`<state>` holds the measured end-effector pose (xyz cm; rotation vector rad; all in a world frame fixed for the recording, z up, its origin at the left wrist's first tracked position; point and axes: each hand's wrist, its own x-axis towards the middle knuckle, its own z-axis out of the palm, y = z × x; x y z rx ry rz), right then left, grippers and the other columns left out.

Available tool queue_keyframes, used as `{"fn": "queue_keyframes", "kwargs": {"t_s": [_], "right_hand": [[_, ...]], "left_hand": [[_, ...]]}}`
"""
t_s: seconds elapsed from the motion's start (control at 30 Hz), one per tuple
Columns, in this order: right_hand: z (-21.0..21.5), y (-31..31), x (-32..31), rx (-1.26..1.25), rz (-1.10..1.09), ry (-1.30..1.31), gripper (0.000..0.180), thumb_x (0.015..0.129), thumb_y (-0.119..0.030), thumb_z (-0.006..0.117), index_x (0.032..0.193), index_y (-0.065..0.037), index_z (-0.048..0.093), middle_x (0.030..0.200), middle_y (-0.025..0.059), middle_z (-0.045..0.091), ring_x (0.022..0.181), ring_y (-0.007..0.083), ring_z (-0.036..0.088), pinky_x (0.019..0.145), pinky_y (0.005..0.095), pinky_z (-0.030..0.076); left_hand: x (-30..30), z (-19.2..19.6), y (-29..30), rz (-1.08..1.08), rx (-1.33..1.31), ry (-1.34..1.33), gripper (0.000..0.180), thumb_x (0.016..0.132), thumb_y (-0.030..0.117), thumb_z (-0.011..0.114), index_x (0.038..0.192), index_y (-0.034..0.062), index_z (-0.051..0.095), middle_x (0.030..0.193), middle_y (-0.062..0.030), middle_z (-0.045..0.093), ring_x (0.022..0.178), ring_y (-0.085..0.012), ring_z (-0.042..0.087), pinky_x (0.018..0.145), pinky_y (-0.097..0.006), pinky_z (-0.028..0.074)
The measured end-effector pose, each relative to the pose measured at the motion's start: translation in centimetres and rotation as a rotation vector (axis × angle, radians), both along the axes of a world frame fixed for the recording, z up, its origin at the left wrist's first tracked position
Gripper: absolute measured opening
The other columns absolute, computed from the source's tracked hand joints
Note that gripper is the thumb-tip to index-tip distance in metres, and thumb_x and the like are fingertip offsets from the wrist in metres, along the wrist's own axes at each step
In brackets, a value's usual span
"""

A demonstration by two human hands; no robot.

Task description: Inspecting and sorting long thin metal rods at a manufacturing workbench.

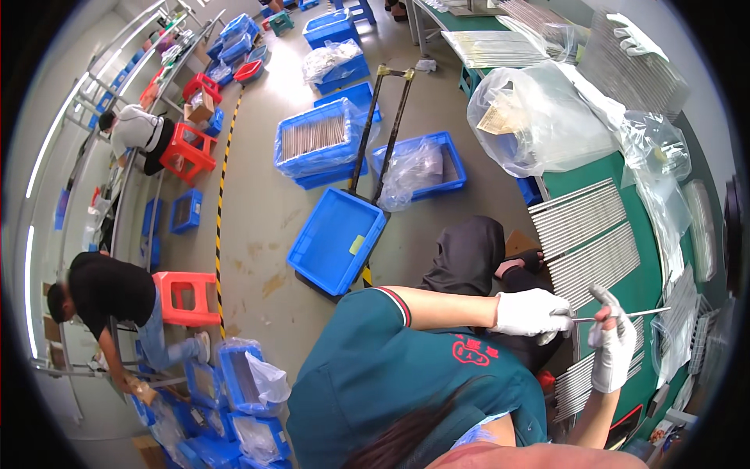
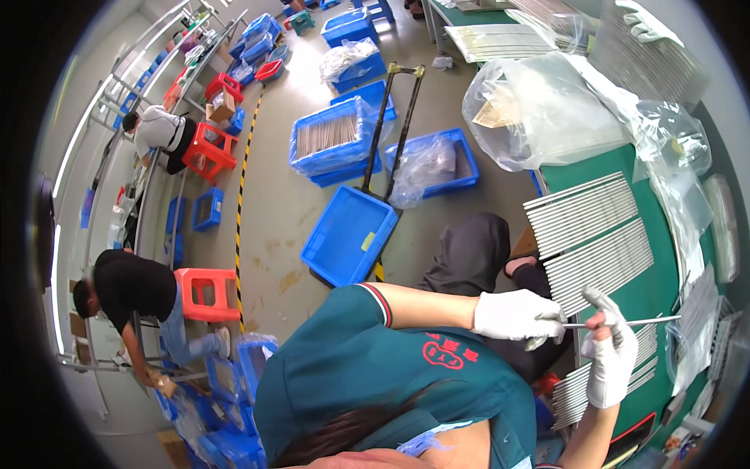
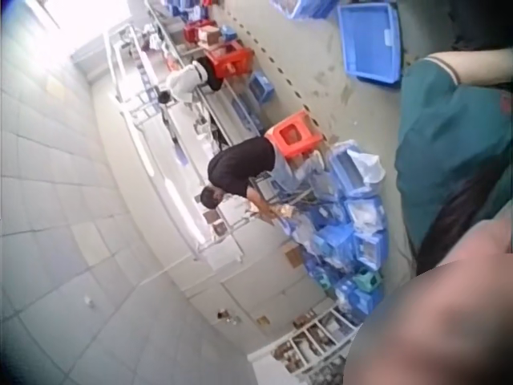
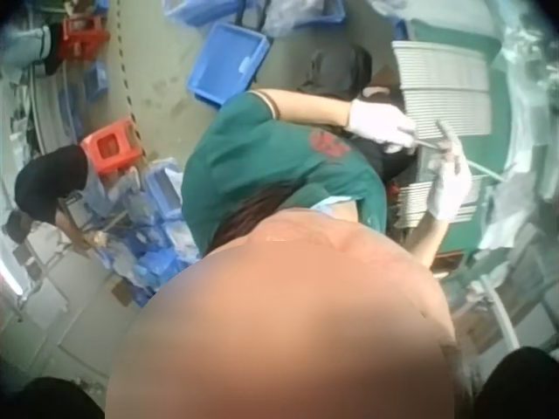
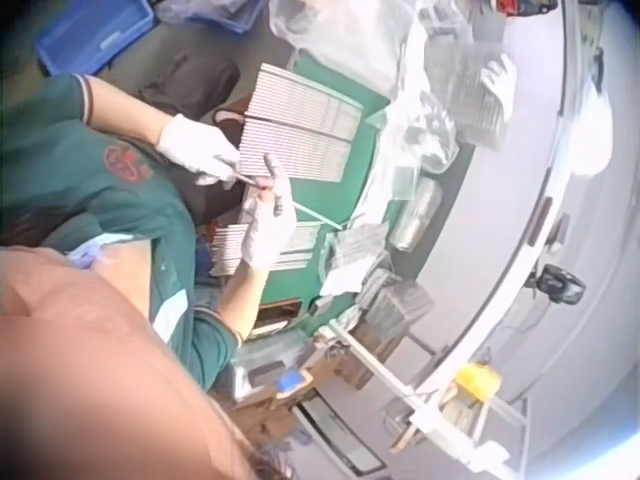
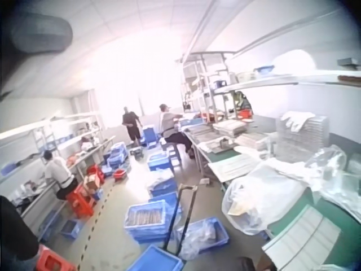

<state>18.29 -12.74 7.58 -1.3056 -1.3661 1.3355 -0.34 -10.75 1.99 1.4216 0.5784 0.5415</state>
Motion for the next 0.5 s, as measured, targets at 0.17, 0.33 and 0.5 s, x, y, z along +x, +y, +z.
{"fn": "queue_keyframes", "kwargs": {"t_s": [0.17, 0.33, 0.5], "right_hand": [[0.1, -0.3, -0.3, 0.035, 0.113, -0.036, 0.04, 0.074, -0.041, 0.065, 0.078, -0.001, 0.058, 0.111, 0.0175, 0.053, 0.051, 0.0033, 0.042, 0.048, 0.0165, 0.033], [0.3, 0.0, -0.4, 0.017, 0.128, -0.043, 0.041, 0.074, -0.041, 0.065, 0.076, -0.001, 0.057, 0.114, 0.019, 0.051, 0.051, 0.0028, 0.042, 0.048, 0.0169, 0.034], [0.0, -0.1, 0.4, 0.077, 0.014, -0.011, 0.041, 0.075, -0.041, 0.064, 0.077, -0.001, 0.056, 0.115, 0.0187, 0.051, 0.05, 0.002, 0.041, 0.048, 0.0156, 0.033]], "left_hand": [[0.2, -0.5, 0.2, -0.009, 0.032, 0.013, 0.026, 0.089, 0.027, 0.041, 0.089, 0.0057, 0.056, 0.058, -0.0015, 0.056, 0.051, -0.0099, 0.051, 0.05, -0.025, 0.041], [0.3, -0.1, 0.3, 0.005, 0.054, 0.007, 0.026, 0.088, 0.027, 0.042, 0.088, 0.0035, 0.055, 0.06, -0.0045, 0.057, 0.055, -0.0136, 0.055, 0.054, -0.027, 0.042], [0.3, -0.7, 0.1, -0.006, 0.03, 0.004, 0.03, 0.089, 0.032, 0.043, 0.088, 0.0044, 0.055, 0.059, -0.0037, 0.056, 0.053, -0.0129, 0.053, 0.052, -0.026, 0.042]]}}
